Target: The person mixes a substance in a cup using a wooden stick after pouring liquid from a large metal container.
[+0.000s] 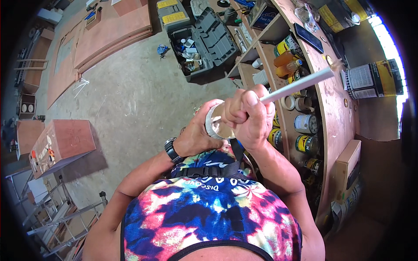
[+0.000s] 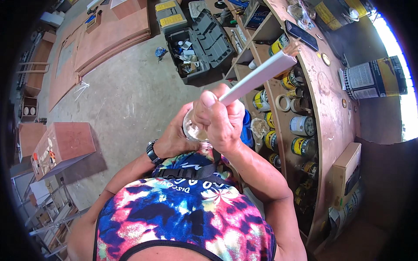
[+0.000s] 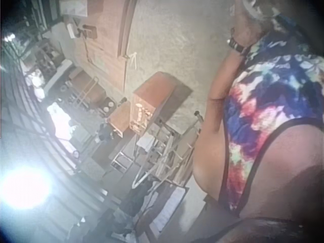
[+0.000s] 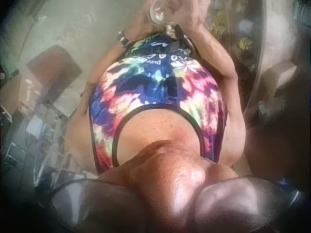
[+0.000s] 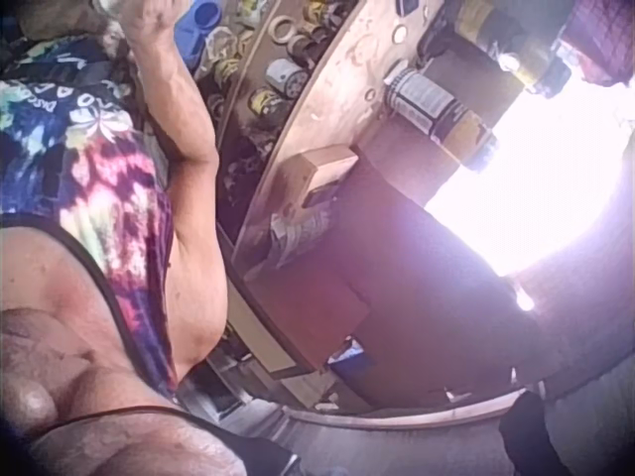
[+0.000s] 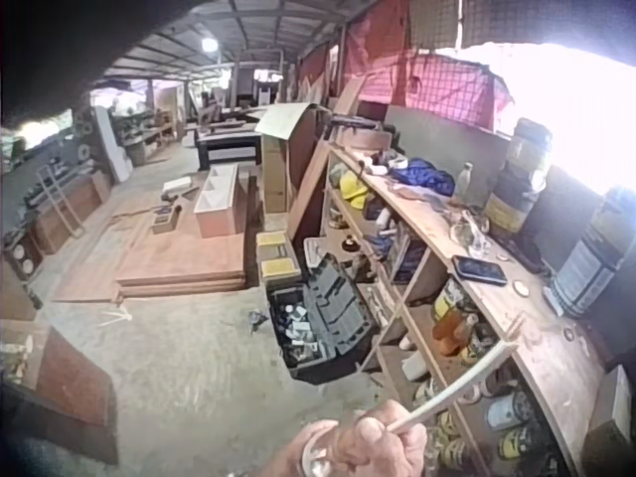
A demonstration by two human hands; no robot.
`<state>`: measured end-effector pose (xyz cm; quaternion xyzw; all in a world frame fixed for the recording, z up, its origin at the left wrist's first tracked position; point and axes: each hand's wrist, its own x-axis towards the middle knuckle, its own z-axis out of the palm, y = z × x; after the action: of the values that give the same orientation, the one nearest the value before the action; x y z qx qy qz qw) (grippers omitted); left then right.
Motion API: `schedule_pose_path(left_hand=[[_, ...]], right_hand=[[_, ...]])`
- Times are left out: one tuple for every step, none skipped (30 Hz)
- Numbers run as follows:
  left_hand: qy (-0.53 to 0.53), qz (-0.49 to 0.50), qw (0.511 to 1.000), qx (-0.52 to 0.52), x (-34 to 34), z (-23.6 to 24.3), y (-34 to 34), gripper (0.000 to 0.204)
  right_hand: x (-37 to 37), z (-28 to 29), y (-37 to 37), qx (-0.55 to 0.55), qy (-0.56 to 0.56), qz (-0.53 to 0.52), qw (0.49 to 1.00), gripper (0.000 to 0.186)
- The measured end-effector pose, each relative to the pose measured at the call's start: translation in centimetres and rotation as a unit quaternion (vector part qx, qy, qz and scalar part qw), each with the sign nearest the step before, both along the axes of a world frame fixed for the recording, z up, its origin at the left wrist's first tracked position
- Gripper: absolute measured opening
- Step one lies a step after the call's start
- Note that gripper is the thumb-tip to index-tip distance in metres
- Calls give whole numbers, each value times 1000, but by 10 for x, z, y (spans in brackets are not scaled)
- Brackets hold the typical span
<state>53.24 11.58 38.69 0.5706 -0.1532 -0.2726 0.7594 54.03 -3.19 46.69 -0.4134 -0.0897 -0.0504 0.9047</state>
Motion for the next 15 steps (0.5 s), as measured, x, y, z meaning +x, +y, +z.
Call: schedule_pose_path(left_hand=[[7,6,1000,-12,0,1,0,102],[-2,12,1000,3,0,3,1,101],[-10,17,1000,18,0,4,2,101],[-19,22,999,33,0,5,3,100],[-22,21,999,32,0,4,2,100],[-24,21,999,32,0,3,2,100],[-27,20,999,32,0,1,2,100],[-23,19,999,29,1,0,1,99],[-18,18,999,27,1,-1,0,99],[-13,18,999,24,1,-1,-1,99],[-26,11,999,28,2,-1,-1,101],[-38,5,999,32,3,-1,0,103],[-50,-2,998,35,3,0,0,105],[-53,-2,998,36,3,0,-1,104],[-56,-1,998,38,3,1,-2,104]], right_hand=[[-4,1,-4,-7,4,8,1000,23],[-7,2,-9,-13,8,16,1000,23],[-9,1,-16,-24,17,28,999,23],[-9,1,-21,-31,31,31,999,24],[-10,2,-24,-38,44,33,998,24],[-11,2,-28,-45,57,36,997,24],[-9,-1,-31,-45,52,42,997,24],[-7,-1,-30,-56,43,35,997,24],[-6,-1,-27,-68,35,28,997,23],[-4,-1,-25,-79,27,21,996,23],[1,-8,-26,-122,-20,8,992,22],[3,-11,-28,-122,-20,-4,992,22],[6,-11,-28,-122,-20,-15,992,22],[7,-11,-27,-123,-19,-24,992,22],[8,-12,-25,-107,-18,-20,994,21]])
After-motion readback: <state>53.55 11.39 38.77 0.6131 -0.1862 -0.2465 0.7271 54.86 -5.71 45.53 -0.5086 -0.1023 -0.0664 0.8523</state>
